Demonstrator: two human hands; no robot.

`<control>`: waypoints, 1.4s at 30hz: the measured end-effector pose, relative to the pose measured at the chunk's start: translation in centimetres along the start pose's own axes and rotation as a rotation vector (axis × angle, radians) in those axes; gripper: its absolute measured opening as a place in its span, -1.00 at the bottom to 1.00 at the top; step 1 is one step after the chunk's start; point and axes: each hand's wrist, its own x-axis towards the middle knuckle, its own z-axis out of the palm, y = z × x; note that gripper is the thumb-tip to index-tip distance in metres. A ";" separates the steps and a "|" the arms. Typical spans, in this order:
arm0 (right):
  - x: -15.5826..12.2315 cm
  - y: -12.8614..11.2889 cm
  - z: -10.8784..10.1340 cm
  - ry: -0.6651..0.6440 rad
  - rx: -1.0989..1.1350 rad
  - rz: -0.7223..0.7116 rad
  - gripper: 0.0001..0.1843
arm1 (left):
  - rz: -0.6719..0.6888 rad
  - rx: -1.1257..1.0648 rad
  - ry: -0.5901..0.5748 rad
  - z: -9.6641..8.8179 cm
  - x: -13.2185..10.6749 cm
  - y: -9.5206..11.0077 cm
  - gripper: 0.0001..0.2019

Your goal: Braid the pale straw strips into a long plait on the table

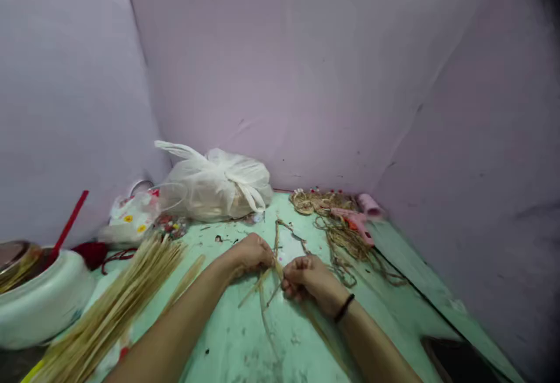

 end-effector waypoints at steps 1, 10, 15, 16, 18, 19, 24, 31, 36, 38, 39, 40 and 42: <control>0.0 0.1 0.1 -0.004 -0.006 -0.001 -0.95 | -0.005 0.005 0.001 0.1 -0.1 0.0 -0.98; 0.0 0.3 0.3 -0.007 -0.039 0.006 -0.95 | 0.058 -0.018 -0.028 0.1 0.6 -0.7 -0.96; -0.2 0.0 0.4 0.003 -0.054 0.020 -0.93 | 0.059 0.005 -0.023 -0.1 1.0 -1.2 -0.92; -0.3 -0.1 0.4 0.013 -0.053 0.020 -0.90 | 0.065 -0.005 -0.019 -0.1 1.0 -1.2 -0.92; -0.2 -0.5 0.7 0.052 -0.048 0.010 -0.81 | 0.078 -0.031 -0.022 -0.1 0.9 -1.2 -0.93; 0.0 -0.7 0.8 0.069 -0.045 -0.007 -0.76 | 0.082 -0.042 -0.028 -0.1 0.9 -1.1 -0.93; 0.8 -1.6 1.9 0.038 0.027 0.000 -0.80 | 0.083 -0.072 -0.045 -0.3 0.5 -0.9 -0.93; 1.8 -1.0 1.6 0.098 0.042 0.042 -0.82 | 0.078 -0.021 -0.035 -0.4 0.4 -0.7 -0.93; 2.1 -0.5 1.9 0.209 -0.010 -0.019 -0.87 | 0.084 0.114 0.018 -0.4 -0.5 0.3 -0.94; 2.1 -0.4 2.1 0.223 -0.004 -0.043 -0.90 | 0.099 0.219 0.047 -0.7 -0.9 0.7 -0.94; 2.0 -0.4 2.1 0.224 0.001 -0.053 -0.91 | 0.110 0.280 0.066 -0.7 -1.0 0.9 -0.93; 2.0 -0.4 2.1 0.222 0.005 -0.060 -0.92 | 0.124 0.345 0.089 -0.8 -1.2 1.0 -0.93; 1.9 -0.3 2.1 0.214 0.019 -0.064 -0.93 | 0.145 0.479 0.151 -0.4 -1.5 1.2 -0.92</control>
